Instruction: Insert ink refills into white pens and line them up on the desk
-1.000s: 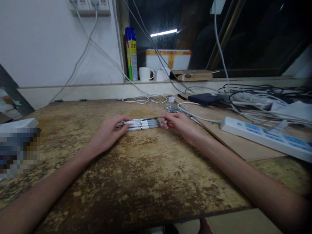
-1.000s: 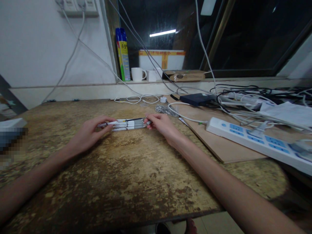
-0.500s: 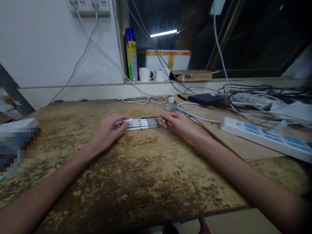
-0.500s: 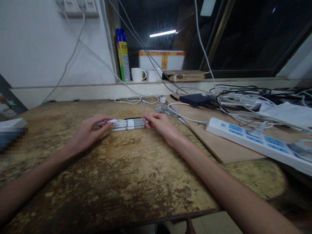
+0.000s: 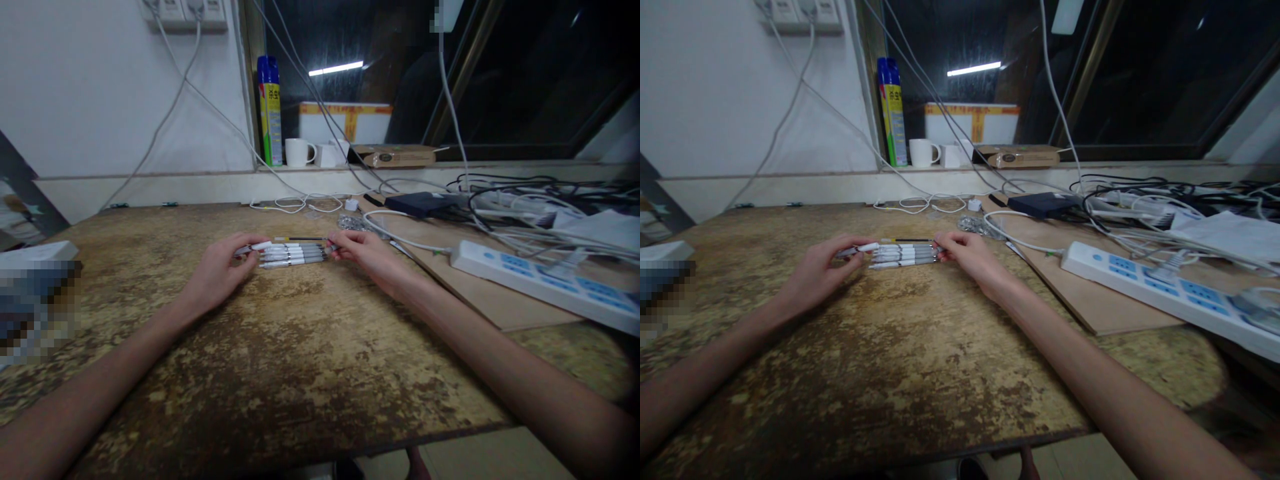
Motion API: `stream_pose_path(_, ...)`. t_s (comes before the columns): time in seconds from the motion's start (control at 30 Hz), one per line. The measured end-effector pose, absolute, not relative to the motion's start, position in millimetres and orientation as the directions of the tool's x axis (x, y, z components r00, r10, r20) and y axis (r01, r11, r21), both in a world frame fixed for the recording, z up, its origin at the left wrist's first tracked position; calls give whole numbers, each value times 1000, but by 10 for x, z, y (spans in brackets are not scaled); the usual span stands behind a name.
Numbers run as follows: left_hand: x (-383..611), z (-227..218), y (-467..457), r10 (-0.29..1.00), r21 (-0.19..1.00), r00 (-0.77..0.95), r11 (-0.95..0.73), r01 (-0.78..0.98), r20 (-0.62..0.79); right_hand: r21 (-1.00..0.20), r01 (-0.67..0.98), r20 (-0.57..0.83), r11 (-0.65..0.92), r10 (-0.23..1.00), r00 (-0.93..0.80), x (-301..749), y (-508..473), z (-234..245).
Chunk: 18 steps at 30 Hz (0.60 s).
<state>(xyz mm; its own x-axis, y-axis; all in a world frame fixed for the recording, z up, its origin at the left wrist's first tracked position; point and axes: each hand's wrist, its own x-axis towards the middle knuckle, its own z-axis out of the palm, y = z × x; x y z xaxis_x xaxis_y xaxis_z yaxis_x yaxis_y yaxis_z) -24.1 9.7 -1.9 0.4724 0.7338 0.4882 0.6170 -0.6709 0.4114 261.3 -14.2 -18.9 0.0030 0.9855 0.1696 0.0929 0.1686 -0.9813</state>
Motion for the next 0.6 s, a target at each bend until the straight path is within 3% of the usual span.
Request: stream_pose_path(0.6, -225, -4, 71, 758, 451, 449, -646, 616, 472, -967, 163, 201, 195, 979, 22, 2616, -164, -174)
